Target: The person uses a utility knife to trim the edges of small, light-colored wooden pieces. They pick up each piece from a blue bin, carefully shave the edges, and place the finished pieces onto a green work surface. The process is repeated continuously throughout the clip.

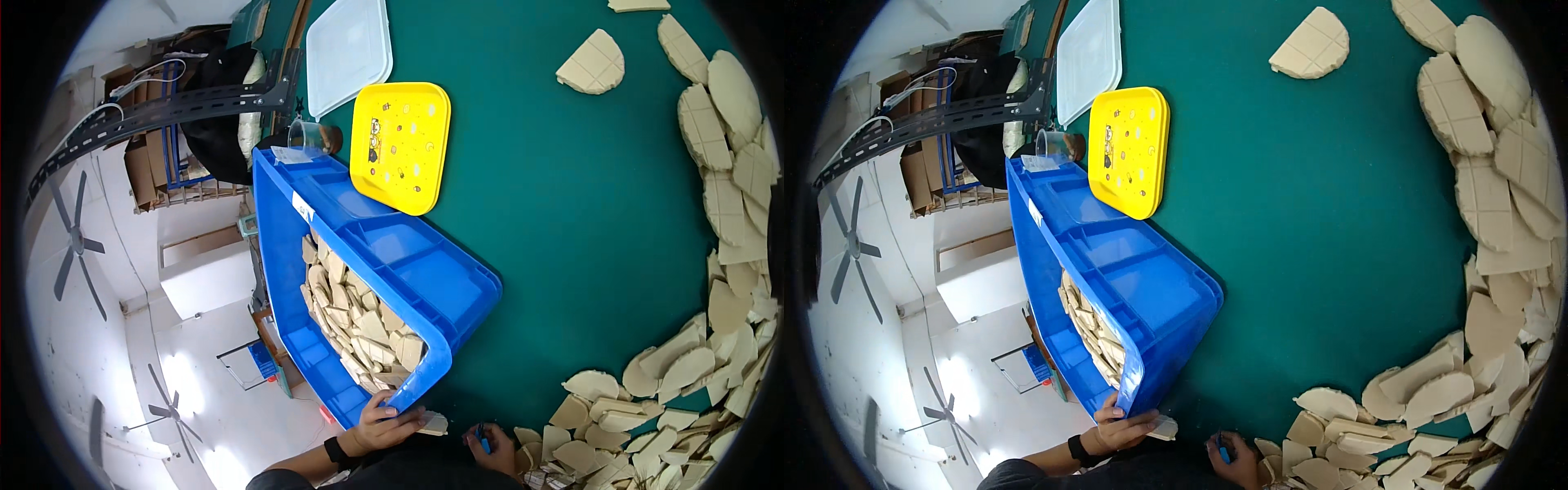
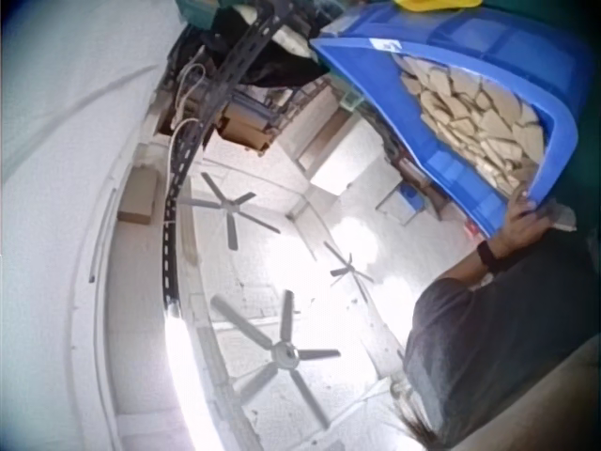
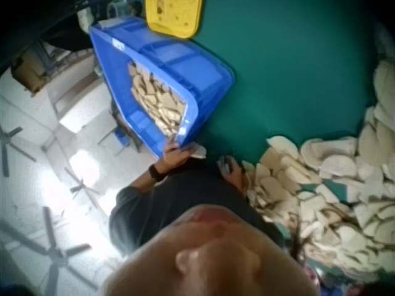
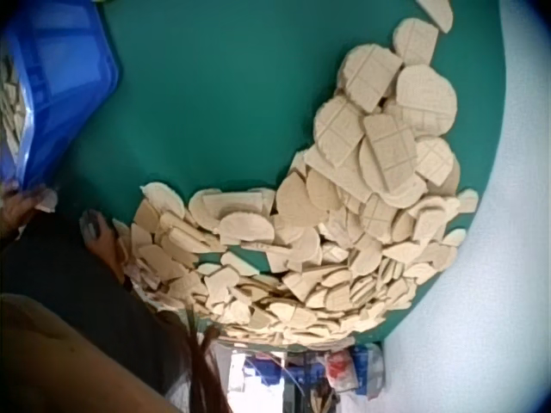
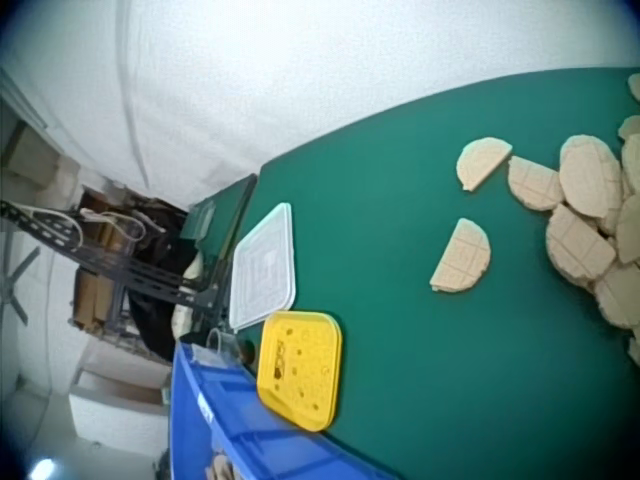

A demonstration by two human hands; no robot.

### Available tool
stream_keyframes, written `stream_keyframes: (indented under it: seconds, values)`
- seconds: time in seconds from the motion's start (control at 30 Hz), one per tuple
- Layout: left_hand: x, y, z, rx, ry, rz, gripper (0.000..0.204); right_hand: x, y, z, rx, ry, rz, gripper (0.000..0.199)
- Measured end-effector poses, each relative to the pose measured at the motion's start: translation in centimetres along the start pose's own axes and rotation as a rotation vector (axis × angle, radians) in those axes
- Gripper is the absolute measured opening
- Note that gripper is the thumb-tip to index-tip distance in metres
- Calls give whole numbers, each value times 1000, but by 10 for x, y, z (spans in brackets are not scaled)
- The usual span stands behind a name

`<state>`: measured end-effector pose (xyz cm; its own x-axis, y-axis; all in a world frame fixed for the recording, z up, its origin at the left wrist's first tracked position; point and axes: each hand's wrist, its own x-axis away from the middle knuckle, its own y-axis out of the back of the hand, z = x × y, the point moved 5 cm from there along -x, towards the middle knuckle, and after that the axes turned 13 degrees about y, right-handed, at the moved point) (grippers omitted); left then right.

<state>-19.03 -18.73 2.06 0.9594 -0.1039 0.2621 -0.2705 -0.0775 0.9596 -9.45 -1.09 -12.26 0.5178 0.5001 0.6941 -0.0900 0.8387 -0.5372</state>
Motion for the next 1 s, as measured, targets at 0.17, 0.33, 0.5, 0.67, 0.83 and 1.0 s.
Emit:
stream_keyframes:
  seconds: [0.17,0.33,0.5,0.67,0.83,1.0]
  values:
    - [3,1,1,-19,2,109,18,3,1,13,285,-172,88,31]
    - [8,0,2,-73,10,242,15,4,1,16,215,-213,81,29]
    - [12,-3,3,-80,11,276,16,9,3,3,159,-287,127,29]
    - [89,-26,20,146,86,420,22,4,13,-22,159,-219,536,35]
    - [237,-60,42,337,159,458,26,25,14,-45,50,-206,385,34]
    - [250,-59,37,280,98,239,28,50,27,-122,-184,-324,403,30]
